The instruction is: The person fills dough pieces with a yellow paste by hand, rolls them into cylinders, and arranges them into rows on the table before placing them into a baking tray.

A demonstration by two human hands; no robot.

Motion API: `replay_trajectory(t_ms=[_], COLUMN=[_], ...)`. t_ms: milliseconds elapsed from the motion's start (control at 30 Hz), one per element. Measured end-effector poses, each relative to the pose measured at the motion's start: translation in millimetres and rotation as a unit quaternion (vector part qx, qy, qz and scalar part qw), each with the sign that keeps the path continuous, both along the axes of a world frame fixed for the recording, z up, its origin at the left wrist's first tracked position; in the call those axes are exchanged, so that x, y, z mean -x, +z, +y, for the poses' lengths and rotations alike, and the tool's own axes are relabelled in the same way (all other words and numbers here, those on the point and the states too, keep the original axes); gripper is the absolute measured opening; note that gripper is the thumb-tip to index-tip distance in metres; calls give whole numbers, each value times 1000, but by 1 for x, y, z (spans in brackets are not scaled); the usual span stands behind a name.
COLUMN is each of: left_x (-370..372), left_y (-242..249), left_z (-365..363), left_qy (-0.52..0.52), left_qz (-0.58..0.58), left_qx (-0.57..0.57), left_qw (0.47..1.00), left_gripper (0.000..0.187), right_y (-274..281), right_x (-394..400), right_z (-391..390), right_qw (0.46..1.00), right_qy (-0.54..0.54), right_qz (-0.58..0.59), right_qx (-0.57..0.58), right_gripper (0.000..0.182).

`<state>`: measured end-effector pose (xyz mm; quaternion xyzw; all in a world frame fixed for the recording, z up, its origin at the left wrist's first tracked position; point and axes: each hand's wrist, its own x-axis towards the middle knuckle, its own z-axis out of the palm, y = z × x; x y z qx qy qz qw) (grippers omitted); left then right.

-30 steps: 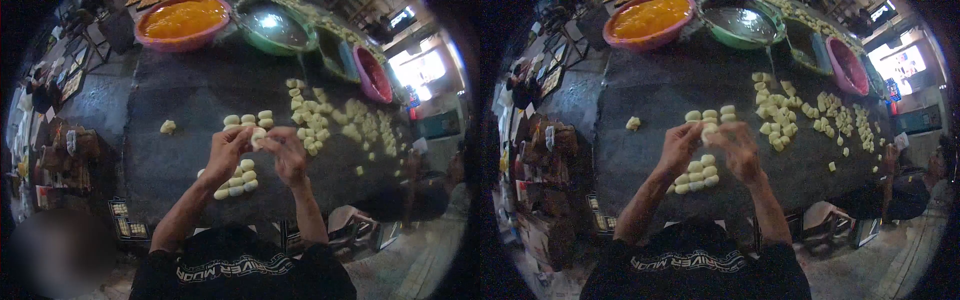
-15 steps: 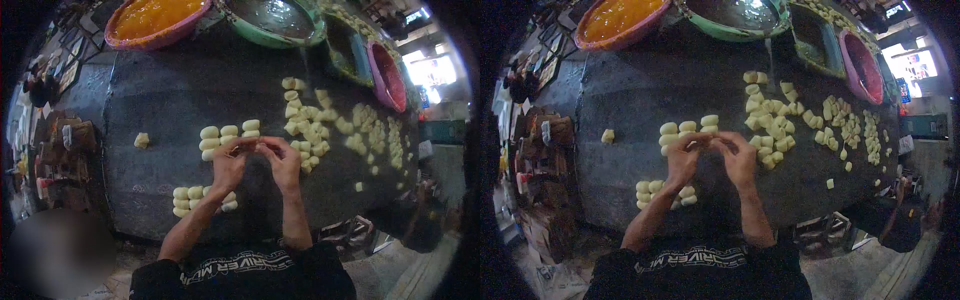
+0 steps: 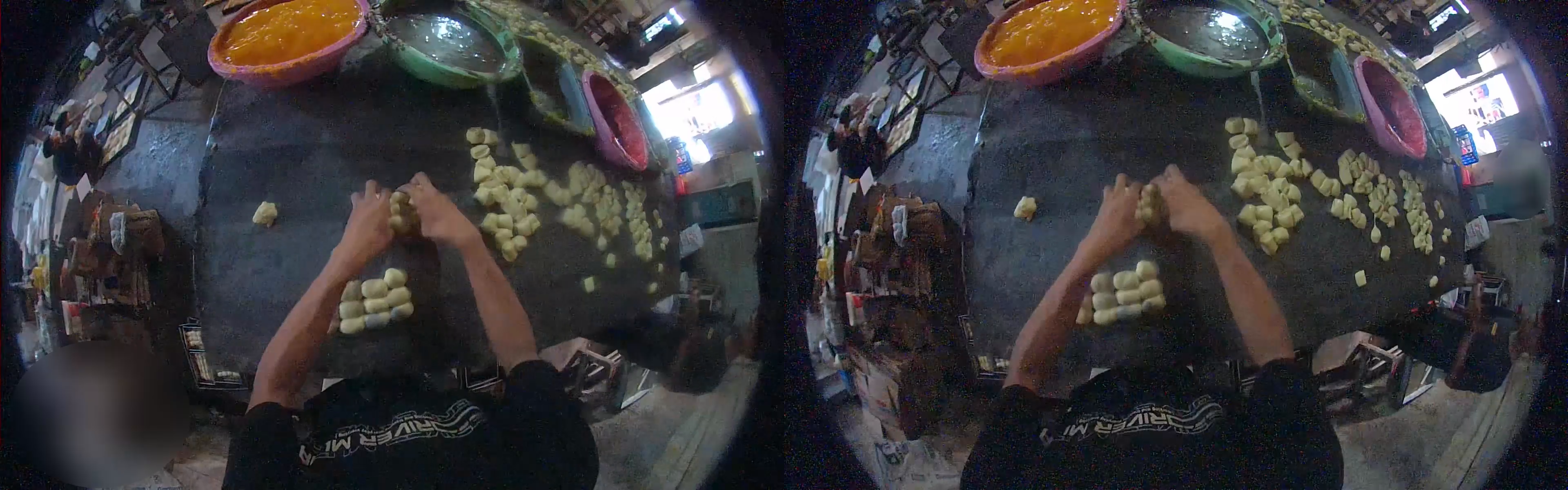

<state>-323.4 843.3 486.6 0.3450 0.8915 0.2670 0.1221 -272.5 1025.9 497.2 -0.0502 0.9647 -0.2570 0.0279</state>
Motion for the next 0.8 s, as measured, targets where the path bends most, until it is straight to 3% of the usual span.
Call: replay_trajectory(t_ms=[67, 133, 200, 267, 300, 367, 433, 500, 533, 567, 600, 633, 667, 700, 767, 800], left_x=[0, -6, -20, -25, -22, -15, 15, 40, 52, 63, 62, 56, 51, 47, 38, 34], left_y=[6, 42, 40, 55, 56, 54, 32, 13, 10, 5, 13, 28, 37, 35, 27, 26], left_z=[-28, -63, -88, -100, -105, -121, -141, -153, -151, -144, -128, -103, -79, -59, -19, 3], left_qy=[-6, 64, 59, 81, 77, 176, 195, 214, 215, 209, 201, 185, 170, 166, 141, 140], left_qz=[-5, -65, -20, -19, -11, 173, 162, 148, 72, -8, -9, 14, 34, 31, 293, 293], left_qx=[-51, -132, -114, 60, 54, 45, 79, 112, 11, -88, -87, -142, -194, -192, -32, -33], left_qw=[999, 987, 992, 995, 996, 968, 964, 959, 974, 974, 976, 972, 965, 967, 945, 945], left_gripper=[58, 56, 58, 56, 56, 49, 49, 50, 47, 43, 43, 39, 35, 35, 28, 28], right_y=[15, 39, 38, 38, 40, 36, 7, -24, -19, -20, -14, -7, -3, 0, 5, 9], right_x=[3, -7, -27, -33, -31, -36, -40, -41, -39, -44, -59, -69, -79, -93, -122, -130], right_z=[-17, -52, -79, -90, -81, -46, -1, 27, 34, 34, 36, 39, 37, 30, 12, 8], right_qw=[992, 993, 989, 992, 992, 928, 883, 871, 860, 845, 806, 727, 724, 774, 859, 896], right_qy=[7, -9, -40, -37, -41, -361, -453, -468, -478, -509, -544, -546, -549, -510, -422, -370], right_qz=[-111, -67, -43, 59, 68, 89, 101, 130, 161, 164, 126, 86, 88, 90, 89, 91], right_qx=[59, 93, 136, 103, 98, -2, -71, -79, -85, -23, 197, 408, 407, 365, 276, 228], right_gripper=[72, 65, 59, 54, 54, 54, 48, 39, 30, 17, 12, 9, 9, 9, 9, 9])
